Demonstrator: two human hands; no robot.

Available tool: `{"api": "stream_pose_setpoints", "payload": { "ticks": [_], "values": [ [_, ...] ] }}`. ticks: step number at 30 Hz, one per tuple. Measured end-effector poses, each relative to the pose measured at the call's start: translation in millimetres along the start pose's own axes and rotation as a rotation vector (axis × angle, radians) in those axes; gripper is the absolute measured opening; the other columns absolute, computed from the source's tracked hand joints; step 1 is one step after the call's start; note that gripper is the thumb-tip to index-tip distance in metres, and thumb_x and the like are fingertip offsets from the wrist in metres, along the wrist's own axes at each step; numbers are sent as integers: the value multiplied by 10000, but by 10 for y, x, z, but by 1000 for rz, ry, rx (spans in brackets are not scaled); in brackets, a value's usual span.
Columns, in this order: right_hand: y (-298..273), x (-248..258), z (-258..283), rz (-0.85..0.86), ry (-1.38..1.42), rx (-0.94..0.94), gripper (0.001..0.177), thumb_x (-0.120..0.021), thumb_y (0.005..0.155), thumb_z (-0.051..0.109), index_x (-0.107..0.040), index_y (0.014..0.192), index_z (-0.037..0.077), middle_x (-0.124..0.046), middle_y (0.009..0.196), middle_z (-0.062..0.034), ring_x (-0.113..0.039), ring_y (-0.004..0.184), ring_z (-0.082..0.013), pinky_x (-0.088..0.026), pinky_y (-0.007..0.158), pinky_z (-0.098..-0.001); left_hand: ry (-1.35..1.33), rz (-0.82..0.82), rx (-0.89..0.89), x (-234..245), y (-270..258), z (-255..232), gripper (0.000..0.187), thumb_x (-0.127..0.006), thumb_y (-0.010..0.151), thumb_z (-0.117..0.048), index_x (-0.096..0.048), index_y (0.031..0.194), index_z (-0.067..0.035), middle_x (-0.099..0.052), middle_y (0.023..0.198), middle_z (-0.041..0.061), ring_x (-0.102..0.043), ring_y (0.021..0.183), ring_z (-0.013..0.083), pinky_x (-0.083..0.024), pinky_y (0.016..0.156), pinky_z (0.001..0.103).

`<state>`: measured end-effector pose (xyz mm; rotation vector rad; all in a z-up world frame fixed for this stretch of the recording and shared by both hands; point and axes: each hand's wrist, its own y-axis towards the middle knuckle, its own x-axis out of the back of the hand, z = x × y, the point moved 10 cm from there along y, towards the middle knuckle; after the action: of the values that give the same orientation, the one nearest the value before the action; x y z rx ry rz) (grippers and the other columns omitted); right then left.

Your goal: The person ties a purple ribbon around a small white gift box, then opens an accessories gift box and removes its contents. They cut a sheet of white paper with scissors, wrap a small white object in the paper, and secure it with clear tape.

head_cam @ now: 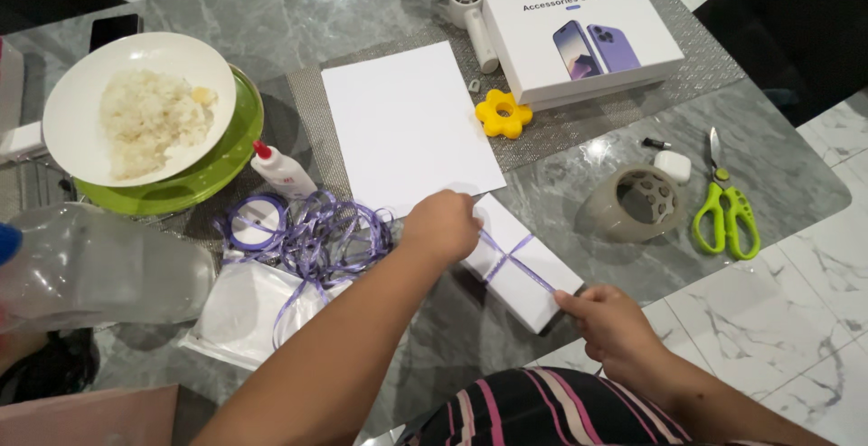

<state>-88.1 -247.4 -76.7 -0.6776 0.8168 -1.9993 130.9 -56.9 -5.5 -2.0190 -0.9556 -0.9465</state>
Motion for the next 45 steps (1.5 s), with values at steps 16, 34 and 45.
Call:
{"api": "stream_pose_setpoints", "payload": {
  "ticks": [16,34,45],
  "values": [
    [180,-5,120,52,-220,23,401,-789,860,304,-576,1006,-4,-468,668,-40,-320,475,-106,-208,382,-294,-294,-42,65,-155,160,433,276,-817,784,-360,-760,854,-100,-748,849,120,-716,816,284,-559,750,404],
    [637,58,165,285,95,12,236,-649,927,114,-566,1148,121,-461,652,48,-290,415,-65,-211,363,-245,-814,-15,299,-478,96,799,286,-846,796,-266,-649,727,-72,-644,659,57,-564,575,161,-455,539,340],
    [670,124,265,299,-62,31,269,-632,934,120,-633,1199,70,-477,637,49,-291,413,-62,-201,376,-257,-480,-165,265,-213,-51,608,331,-850,767,-341,-648,772,-79,-702,735,109,-681,699,255,-544,686,391]
  ]
}}
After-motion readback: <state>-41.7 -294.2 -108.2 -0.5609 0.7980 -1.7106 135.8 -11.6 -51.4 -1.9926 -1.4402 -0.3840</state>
